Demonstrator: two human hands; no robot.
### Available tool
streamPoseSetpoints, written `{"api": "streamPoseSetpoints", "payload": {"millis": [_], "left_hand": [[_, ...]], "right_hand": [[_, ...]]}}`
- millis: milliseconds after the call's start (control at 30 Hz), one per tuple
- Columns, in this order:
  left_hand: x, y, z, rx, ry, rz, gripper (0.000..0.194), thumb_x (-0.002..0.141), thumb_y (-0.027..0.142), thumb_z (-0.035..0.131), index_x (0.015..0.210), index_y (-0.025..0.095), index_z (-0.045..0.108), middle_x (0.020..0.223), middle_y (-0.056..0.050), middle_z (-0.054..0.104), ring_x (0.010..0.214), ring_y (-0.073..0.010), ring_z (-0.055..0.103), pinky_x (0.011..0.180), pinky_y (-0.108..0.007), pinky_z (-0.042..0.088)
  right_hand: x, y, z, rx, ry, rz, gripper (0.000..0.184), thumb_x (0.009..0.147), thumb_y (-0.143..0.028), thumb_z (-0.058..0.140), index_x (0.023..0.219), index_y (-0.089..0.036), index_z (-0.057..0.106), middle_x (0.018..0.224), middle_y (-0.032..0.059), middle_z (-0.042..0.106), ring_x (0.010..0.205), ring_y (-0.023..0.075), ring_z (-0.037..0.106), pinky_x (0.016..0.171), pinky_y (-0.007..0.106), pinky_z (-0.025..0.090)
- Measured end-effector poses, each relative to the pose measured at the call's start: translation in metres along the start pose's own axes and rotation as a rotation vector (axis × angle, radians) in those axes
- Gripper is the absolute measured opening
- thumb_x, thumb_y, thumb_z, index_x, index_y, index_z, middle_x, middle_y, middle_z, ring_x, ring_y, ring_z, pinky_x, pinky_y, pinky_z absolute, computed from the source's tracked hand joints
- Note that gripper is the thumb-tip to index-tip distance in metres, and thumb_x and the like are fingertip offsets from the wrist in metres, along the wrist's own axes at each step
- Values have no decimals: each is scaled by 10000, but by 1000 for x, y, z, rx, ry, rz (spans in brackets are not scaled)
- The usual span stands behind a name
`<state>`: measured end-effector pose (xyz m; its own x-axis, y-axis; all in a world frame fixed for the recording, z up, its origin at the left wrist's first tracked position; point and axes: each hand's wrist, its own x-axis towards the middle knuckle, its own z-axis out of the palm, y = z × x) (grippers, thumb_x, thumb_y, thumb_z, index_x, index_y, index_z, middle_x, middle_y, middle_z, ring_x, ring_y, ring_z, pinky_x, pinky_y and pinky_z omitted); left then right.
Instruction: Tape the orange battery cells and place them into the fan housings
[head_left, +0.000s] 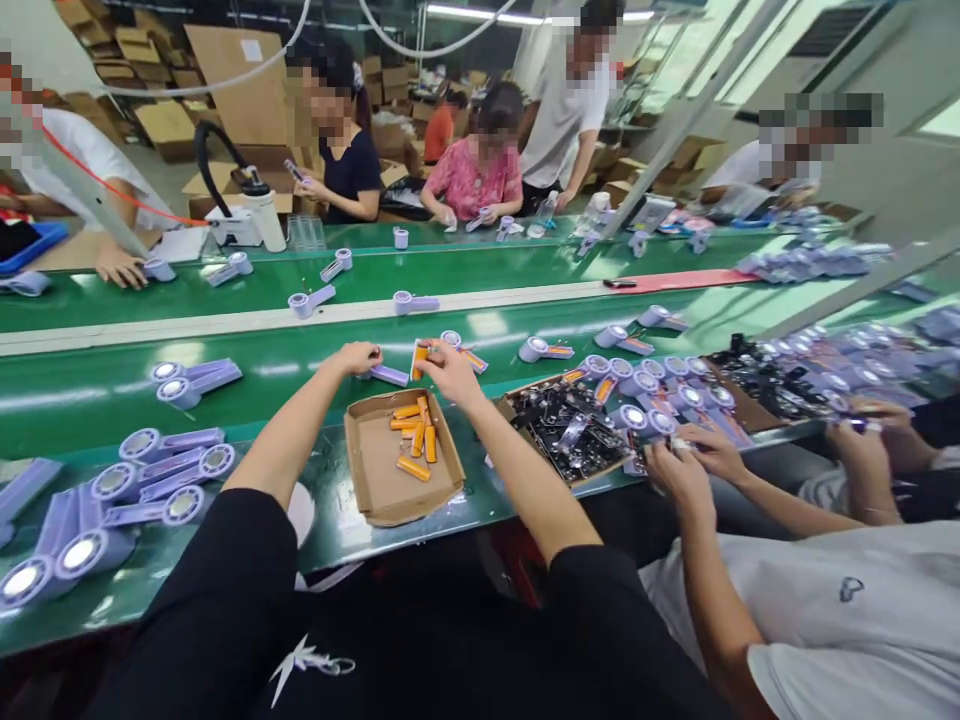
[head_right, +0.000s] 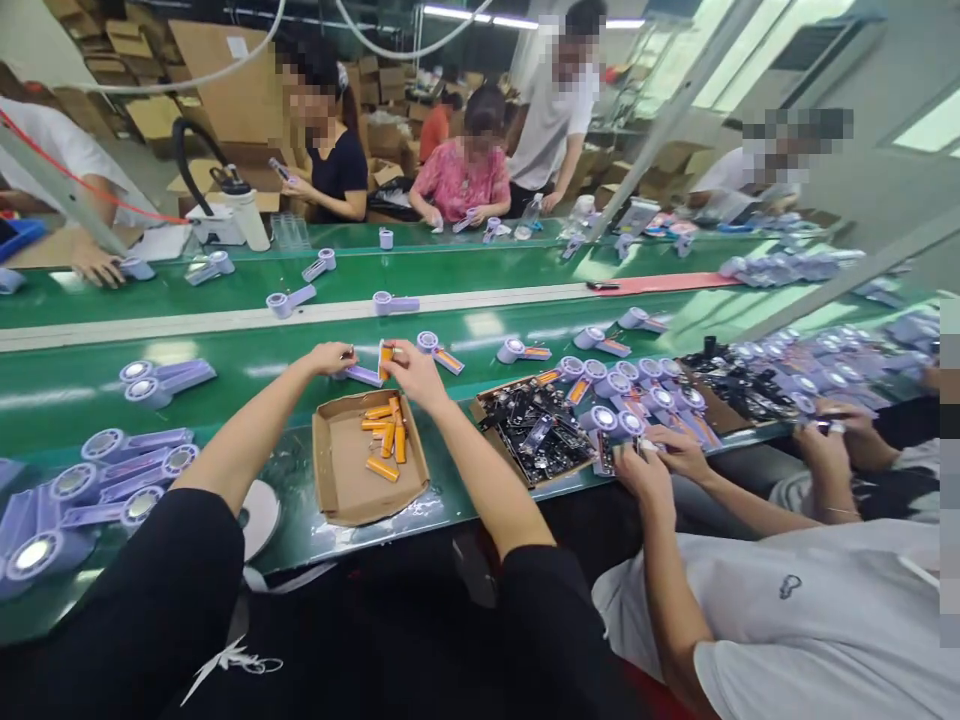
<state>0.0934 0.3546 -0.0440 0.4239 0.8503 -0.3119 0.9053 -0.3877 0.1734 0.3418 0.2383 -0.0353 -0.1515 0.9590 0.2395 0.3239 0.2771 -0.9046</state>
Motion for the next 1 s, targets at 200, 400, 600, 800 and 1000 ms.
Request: {"api": "streamPoseSetpoints", "payload": {"millis": [200,400,600,800,1000], "left_hand": [[10,7,15,-29,52,-10,398,1068,456,722,1361,188,699,1387,-114,710,1224,-266,713,1060,-509,628],[17,15,18,-60,57,-18,404,1063,444,731,1378,193,694,1402,-115,703,1228,-267,713,1049,-500,636],[18,25,17,-50,72,-26,399,1067,446,725,1377,197,695,1408,-116,702,1233,-266,711,1055,-501,634],[17,35,14,-26,93,-29,389,1070,445,722,1367,195,699,1397,-115,708,1223,-262,714,1052,-498,636],[11,47,9,-44,112,-37,377,1069,439,724,1369,212,700,1408,-113,702,1220,-256,714,1041,-478,640]], "right_hand": [[53,20,23,-435,-243,15,438,986,-260,688,1405,-135,691,971,81,871,933,239,785,957,339,566],[52,27,28,-692,-374,40,475,1072,-260,638,1533,-150,632,1146,141,865,1079,284,790,1003,351,549],[58,18,29,-906,-507,60,481,1047,-323,725,1522,-256,695,1322,152,829,1196,330,782,994,348,553],[69,7,33,-1006,-604,59,394,1093,-478,662,1463,-378,753,1348,87,833,1194,287,797,982,327,567],[63,-1,32,-1060,-554,3,376,1097,-431,641,1385,-258,811,1345,183,819,1221,331,790,1006,366,574]]}}
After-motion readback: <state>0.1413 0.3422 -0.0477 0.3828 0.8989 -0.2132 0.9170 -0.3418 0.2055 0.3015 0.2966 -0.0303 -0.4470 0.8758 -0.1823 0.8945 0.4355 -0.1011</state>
